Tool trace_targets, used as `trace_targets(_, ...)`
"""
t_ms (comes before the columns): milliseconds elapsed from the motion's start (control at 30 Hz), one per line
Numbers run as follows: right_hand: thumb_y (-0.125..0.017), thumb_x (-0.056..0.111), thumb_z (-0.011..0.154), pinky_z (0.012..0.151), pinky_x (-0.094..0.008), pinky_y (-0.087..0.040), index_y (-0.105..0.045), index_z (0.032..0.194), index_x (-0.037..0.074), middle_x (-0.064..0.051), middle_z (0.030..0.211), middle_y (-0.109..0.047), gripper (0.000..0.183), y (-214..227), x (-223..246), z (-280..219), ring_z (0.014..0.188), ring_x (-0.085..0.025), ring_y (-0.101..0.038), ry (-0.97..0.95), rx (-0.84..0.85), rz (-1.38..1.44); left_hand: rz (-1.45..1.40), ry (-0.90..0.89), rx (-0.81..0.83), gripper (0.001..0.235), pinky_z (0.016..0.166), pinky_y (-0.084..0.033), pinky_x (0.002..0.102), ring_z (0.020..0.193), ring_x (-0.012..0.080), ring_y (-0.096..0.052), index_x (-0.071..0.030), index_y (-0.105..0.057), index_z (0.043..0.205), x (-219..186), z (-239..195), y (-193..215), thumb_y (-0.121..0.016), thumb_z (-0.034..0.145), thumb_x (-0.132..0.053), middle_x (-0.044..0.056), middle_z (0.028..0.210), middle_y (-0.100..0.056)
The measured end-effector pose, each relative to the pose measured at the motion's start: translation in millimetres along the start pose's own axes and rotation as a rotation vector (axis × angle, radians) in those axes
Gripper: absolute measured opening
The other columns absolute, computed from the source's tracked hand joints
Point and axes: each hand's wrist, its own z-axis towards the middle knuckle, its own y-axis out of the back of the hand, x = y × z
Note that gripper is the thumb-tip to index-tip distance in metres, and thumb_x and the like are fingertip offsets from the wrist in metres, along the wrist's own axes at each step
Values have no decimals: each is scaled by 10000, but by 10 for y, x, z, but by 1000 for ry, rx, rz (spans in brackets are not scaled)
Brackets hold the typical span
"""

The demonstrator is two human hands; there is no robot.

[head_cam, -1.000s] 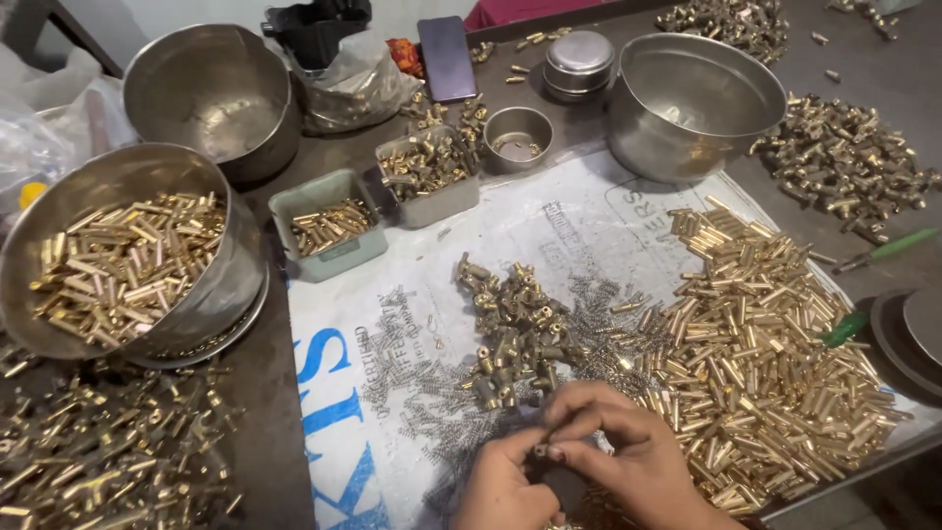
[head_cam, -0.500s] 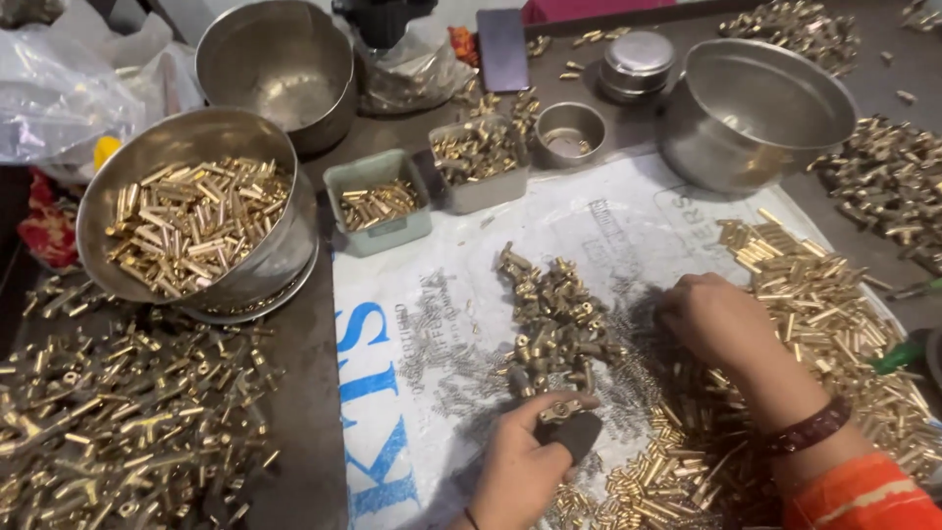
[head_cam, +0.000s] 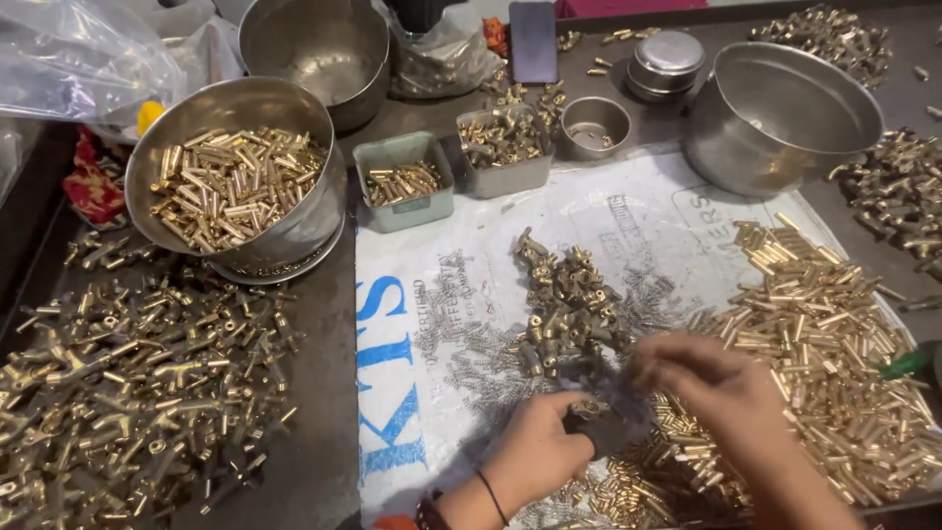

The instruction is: Assembling small brass industrial fittings at a workbench.

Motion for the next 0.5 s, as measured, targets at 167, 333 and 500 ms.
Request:
trace_targets(167, -707, 18, 848, 792, -381, -591, -795, 1055, 2, -168, 950, -797, 226, -96, -587, -2, 847, -238, -720, 39, 142, 202, 124, -50, 72, 572, 518, -525, 264, 578, 97, -652, -94, -626, 1366, -65, 31, 45, -634, 803, 8, 87, 811, -738)
trace_targets(333, -721, 30, 830, 845, -386, -596, -801, 1056, 19, -149, 1003, -805, 240, -86, -464, -98, 908, -229, -740, 51, 175, 133, 210, -145, 124, 459, 602, -533, 263, 656, 79, -651, -73, -738, 1254, 109, 87, 22, -675, 803, -13, 37, 848, -733)
trace_targets(500, -772, 103, 774, 958, -391, -582, -817, 1017, 112, -58, 1107, -828, 248, -20, -370, -150, 1048, -193, -772, 418, 217, -287, 129, -263, 226, 214, 611, -500, 229, 693, 50, -621, 5, -751, 1103, 178, 112, 61, -765, 923, -111, 24, 849, -712)
